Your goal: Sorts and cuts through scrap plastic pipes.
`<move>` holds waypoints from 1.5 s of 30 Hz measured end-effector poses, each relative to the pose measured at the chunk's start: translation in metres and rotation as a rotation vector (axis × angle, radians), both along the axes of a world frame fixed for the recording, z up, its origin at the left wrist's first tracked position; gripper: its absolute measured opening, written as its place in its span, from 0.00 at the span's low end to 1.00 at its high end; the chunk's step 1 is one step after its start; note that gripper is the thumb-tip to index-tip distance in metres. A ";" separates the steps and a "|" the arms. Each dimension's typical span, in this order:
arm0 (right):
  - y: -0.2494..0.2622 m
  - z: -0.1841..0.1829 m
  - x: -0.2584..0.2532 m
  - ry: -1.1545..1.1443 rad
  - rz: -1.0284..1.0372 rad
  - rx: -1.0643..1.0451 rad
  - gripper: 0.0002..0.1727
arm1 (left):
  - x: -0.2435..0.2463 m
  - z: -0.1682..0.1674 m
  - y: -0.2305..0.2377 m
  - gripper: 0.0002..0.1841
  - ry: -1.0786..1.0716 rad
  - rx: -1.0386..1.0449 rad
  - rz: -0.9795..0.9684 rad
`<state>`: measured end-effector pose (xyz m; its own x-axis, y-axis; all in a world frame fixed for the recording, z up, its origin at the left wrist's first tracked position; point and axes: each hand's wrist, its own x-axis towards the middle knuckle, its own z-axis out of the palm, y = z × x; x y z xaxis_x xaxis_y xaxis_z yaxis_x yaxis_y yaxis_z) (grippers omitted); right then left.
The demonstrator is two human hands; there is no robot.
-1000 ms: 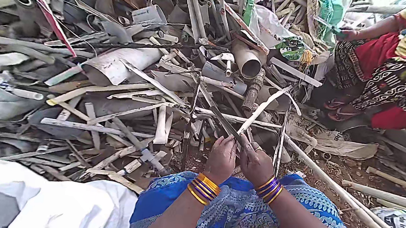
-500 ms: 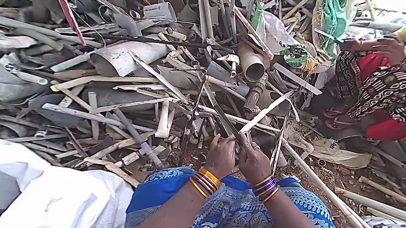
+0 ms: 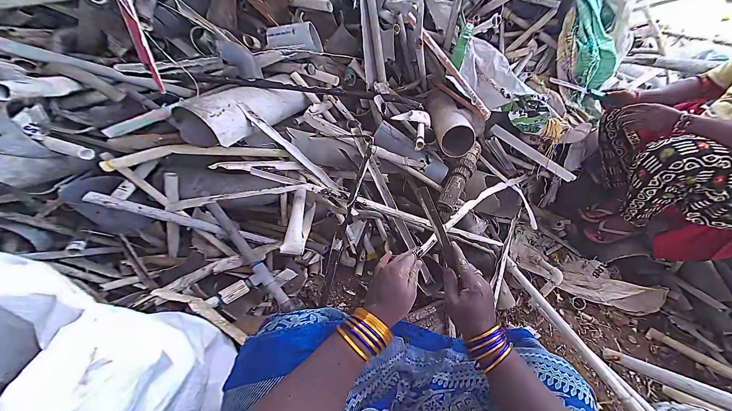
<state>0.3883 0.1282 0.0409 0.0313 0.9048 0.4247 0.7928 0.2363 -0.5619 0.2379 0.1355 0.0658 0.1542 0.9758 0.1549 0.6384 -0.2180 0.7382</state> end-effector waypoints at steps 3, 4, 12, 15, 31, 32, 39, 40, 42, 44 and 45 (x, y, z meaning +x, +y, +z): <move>-0.008 -0.005 -0.011 -0.112 0.053 0.141 0.25 | 0.000 0.000 0.000 0.19 -0.068 0.025 -0.008; -0.009 -0.005 -0.013 -0.132 0.059 0.132 0.26 | 0.002 0.000 0.000 0.19 -0.069 0.034 -0.008; 0.010 0.005 -0.007 -0.126 -0.004 -0.244 0.28 | 0.005 0.008 -0.002 0.20 0.064 -0.121 -0.010; 0.000 0.000 -0.013 -0.151 0.033 0.037 0.27 | 0.001 0.010 0.002 0.21 0.105 -0.110 0.010; 0.006 0.001 0.002 -0.123 -0.075 -0.101 0.27 | -0.006 0.009 -0.001 0.20 0.012 -0.084 0.099; 0.003 -0.010 -0.003 -0.159 -0.014 0.083 0.26 | -0.007 0.010 0.002 0.20 -0.060 -0.118 0.130; 0.030 0.009 0.012 -0.228 -0.130 -0.632 0.31 | -0.013 0.022 0.005 0.19 -0.336 -0.299 0.308; 0.023 0.005 0.009 -0.241 -0.121 -0.492 0.30 | -0.015 0.022 0.007 0.19 -0.337 -0.285 0.326; 0.011 -0.019 -0.001 -0.278 -0.037 0.016 0.27 | -0.020 0.023 0.012 0.20 -0.354 -0.281 0.367; 0.011 -0.026 -0.003 -0.305 -0.014 0.024 0.27 | -0.022 0.024 0.014 0.19 -0.420 -0.305 0.431; 0.015 -0.018 0.000 -0.298 -0.064 -0.241 0.29 | -0.024 0.024 0.013 0.19 -0.461 -0.313 0.464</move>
<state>0.3881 0.1437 0.0227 -0.0019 0.9800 0.1990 0.9385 0.0705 -0.3381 0.2136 0.1481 0.0900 -0.2999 0.9342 -0.1930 0.2230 0.2654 0.9380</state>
